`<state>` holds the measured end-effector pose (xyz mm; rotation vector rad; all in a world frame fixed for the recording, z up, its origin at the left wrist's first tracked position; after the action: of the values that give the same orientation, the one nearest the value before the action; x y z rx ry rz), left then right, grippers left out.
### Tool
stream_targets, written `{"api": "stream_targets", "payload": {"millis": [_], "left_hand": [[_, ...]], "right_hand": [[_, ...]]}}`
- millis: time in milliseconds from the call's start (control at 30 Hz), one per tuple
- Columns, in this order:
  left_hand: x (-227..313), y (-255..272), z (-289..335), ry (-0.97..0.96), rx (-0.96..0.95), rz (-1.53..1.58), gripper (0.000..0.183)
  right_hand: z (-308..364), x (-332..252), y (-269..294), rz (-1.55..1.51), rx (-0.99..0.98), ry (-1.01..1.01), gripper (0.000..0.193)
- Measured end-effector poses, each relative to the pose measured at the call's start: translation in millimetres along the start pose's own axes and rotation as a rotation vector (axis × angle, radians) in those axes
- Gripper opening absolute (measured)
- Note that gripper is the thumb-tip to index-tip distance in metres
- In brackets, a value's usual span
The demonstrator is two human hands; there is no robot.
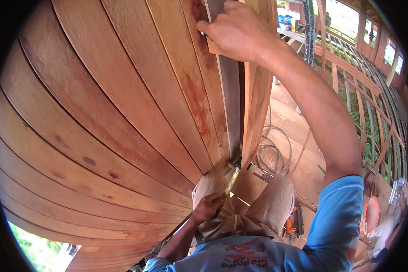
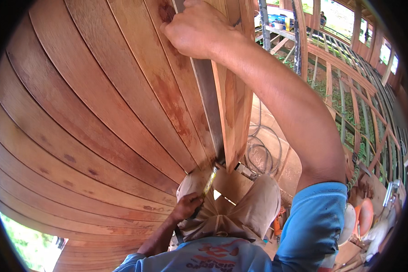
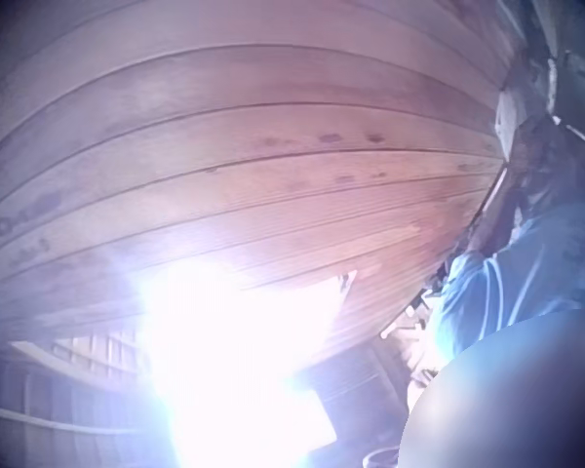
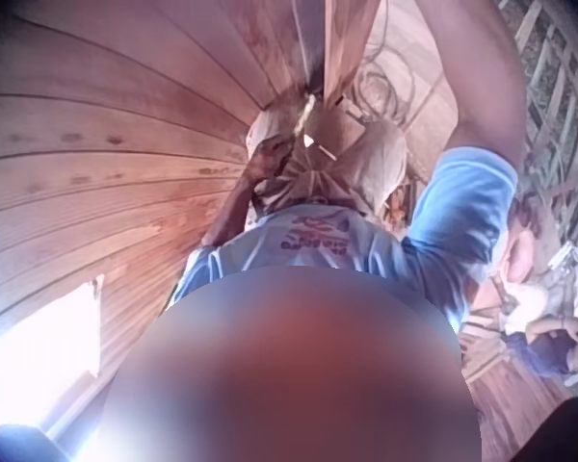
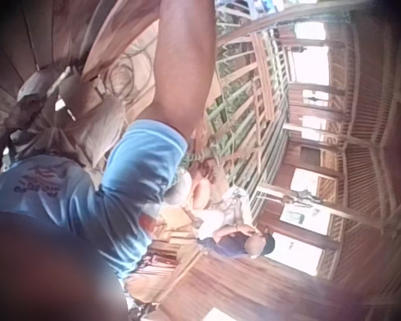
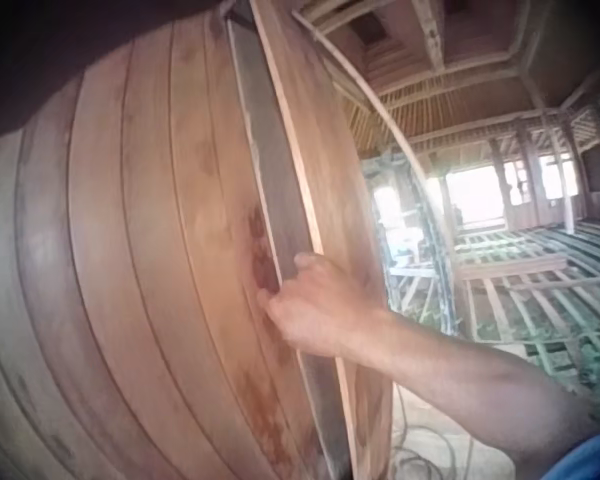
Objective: The person installs wooden planks onto a curved wall using a pneumatic nail gun. They measure and mark the planks with a tape measure and marker, then secure them in place with nails.
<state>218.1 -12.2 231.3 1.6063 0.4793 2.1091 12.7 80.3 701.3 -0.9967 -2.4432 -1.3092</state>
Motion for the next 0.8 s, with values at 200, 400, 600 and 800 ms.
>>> {"api": "stream_targets", "payload": {"millis": [200,400,600,800], "left_hand": [[-18.4,-33.3,-1.9,-0.011,-0.189,0.056,0.028],[-23.7,-54.3,-3.2,-0.043,-0.261,0.129,0.03],[-18.0,-45.2,-19.0,0.036,-0.166,0.346,0.021],[-11.3,-47.1,-69.6,0.082,-0.187,0.703,0.017]], "right_hand": [[-15.2,-0.9,-8.5,0.039,-0.19,-0.278,0.028],[-10.2,-18.0,17.5,-0.067,0.103,-0.192,0.035],[98.4,-32.4,43.2,-0.702,0.4,-0.156,0.026],[303.3,-119.0,-104.4,-1.246,0.195,-0.873,0.033]]}}
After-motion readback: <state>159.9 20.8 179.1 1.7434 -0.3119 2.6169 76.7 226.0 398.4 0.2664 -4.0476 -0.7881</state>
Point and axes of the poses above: each hand's wrist, its own z-axis away from the middle knuckle, its own y-axis out of the back of the hand, x = y × z, the point moved 7 cm from there along -z, towards the middle knuckle, and after that the axes turned 10 degrees about -z, right-handed, at the moved point
